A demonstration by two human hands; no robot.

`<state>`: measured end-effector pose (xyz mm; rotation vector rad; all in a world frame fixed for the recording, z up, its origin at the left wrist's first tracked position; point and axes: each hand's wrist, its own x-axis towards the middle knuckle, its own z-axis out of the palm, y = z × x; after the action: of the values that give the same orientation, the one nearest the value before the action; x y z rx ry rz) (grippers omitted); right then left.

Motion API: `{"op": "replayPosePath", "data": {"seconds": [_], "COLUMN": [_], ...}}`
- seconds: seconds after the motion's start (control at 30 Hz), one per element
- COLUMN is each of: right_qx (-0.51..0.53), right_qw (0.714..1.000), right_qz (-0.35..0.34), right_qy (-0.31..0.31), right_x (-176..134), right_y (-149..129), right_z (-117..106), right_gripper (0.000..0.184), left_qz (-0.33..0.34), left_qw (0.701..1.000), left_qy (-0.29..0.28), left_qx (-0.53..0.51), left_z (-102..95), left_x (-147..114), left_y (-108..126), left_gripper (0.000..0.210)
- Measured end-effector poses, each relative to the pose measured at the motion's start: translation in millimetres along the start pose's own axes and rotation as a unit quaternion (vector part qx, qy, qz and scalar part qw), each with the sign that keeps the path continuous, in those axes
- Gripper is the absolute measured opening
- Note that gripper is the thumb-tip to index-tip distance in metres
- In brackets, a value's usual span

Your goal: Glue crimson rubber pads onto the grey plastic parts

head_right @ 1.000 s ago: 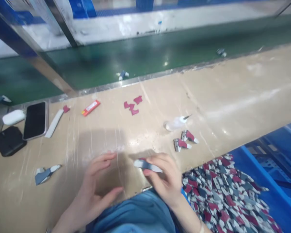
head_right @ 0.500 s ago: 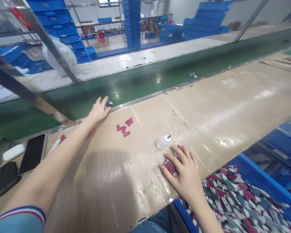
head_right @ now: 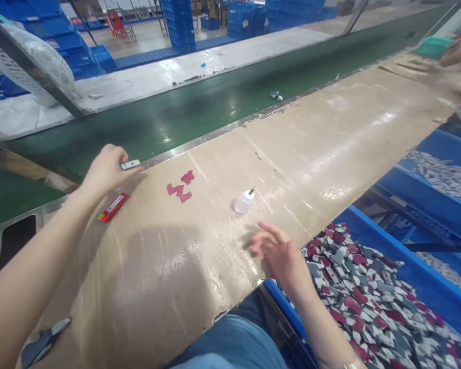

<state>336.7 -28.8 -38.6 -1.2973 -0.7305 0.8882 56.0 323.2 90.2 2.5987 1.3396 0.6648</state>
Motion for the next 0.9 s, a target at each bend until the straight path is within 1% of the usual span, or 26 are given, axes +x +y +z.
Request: {"op": "replayPosePath", "data": {"seconds": [0.03,0.07,0.1,0.13,0.17,0.23,0.27,0.3,0.33,0.37,0.4,0.43,0.5,0.53,0.57,0.63,0.7,0.73,0.77,0.8,0.87,0.9], "right_qx": [0.128,0.227,0.298,0.349,0.384,0.423,0.432,0.435,0.432,0.423,0.409,0.390,0.332,0.296,0.255,0.161,0.071,0.039,0.023,0.023,0.042,0.040], "right_qw": [0.987,0.963,0.937,0.914,0.897,0.875,0.868,0.864,0.863,0.866,0.873,0.884,0.916,0.933,0.948,0.968,0.977,0.979,0.982,0.985,0.986,0.982], "right_qz": [0.069,0.109,0.138,0.155,0.162,0.170,0.174,0.179,0.183,0.187,0.187,0.181,0.150,0.126,0.102,0.065,0.025,0.000,-0.032,-0.067,-0.145,-0.183], "right_qy": [-0.062,-0.094,-0.121,-0.136,-0.145,-0.163,-0.170,-0.178,-0.186,-0.190,-0.190,-0.184,-0.166,-0.160,-0.162,-0.183,-0.201,-0.198,-0.183,-0.156,-0.072,-0.034], "right_x": [12,23,35,46,56,71,75,78,77,75,69,62,41,29,17,-5,-21,-26,-30,-34,-37,-37], "right_y": [-3,-6,-9,-10,-11,-11,-10,-10,-9,-10,-10,-12,-14,-15,-15,-13,-9,-7,-5,-3,0,2], "right_z": [20,36,49,57,61,61,60,59,61,66,73,82,103,113,121,131,135,136,137,138,141,143], "right_gripper": [0.083,0.089,0.087,0.082,0.073,0.054,0.045,0.040,0.037,0.036,0.037,0.039,0.039,0.037,0.036,0.036,0.040,0.041,0.042,0.043,0.044,0.043], "left_qz": [0.002,0.006,0.008,0.006,-0.004,-0.019,-0.010,0.001,0.011,0.014,0.007,-0.012,-0.068,-0.093,-0.112,-0.131,-0.150,-0.168,-0.193,-0.222,-0.284,-0.309], "left_qw": [1.000,0.999,0.997,0.995,0.990,0.971,0.961,0.955,0.953,0.957,0.965,0.975,0.987,0.988,0.988,0.986,0.984,0.980,0.970,0.953,0.899,0.872], "left_qy": [-0.013,-0.038,-0.063,-0.089,-0.134,-0.236,-0.278,-0.298,-0.303,-0.291,-0.261,-0.222,-0.144,-0.119,-0.106,-0.100,-0.084,-0.070,-0.058,-0.050,-0.047,-0.047], "left_qx": [0.010,0.028,0.034,0.035,0.036,0.016,0.007,0.005,0.002,0.002,0.004,0.008,0.023,0.030,0.030,0.007,-0.045,-0.086,-0.139,-0.202,-0.329,-0.377], "left_z": [-0.5,-0.8,-1.4,-2.3,-3.9,-9.4,-13.0,-16.5,-19.2,-20.3,-19.6,-16.7,-6.3,-0.2,5.5,13.2,15.1,14.8,14.2,13.9,15.1,16.7], "left_x": [-20,-44,-69,-96,-125,-180,-206,-229,-249,-266,-279,-289,-303,-307,-309,-311,-309,-308,-307,-305,-302,-301], "left_y": [9,17,25,33,39,51,56,61,66,71,77,81,88,90,92,96,102,105,109,113,120,122], "left_gripper": [0.040,0.040,0.042,0.042,0.039,0.033,0.032,0.034,0.038,0.041,0.046,0.053,0.075,0.082,0.084,0.073,0.060,0.059,0.060,0.061,0.064,0.066]}}
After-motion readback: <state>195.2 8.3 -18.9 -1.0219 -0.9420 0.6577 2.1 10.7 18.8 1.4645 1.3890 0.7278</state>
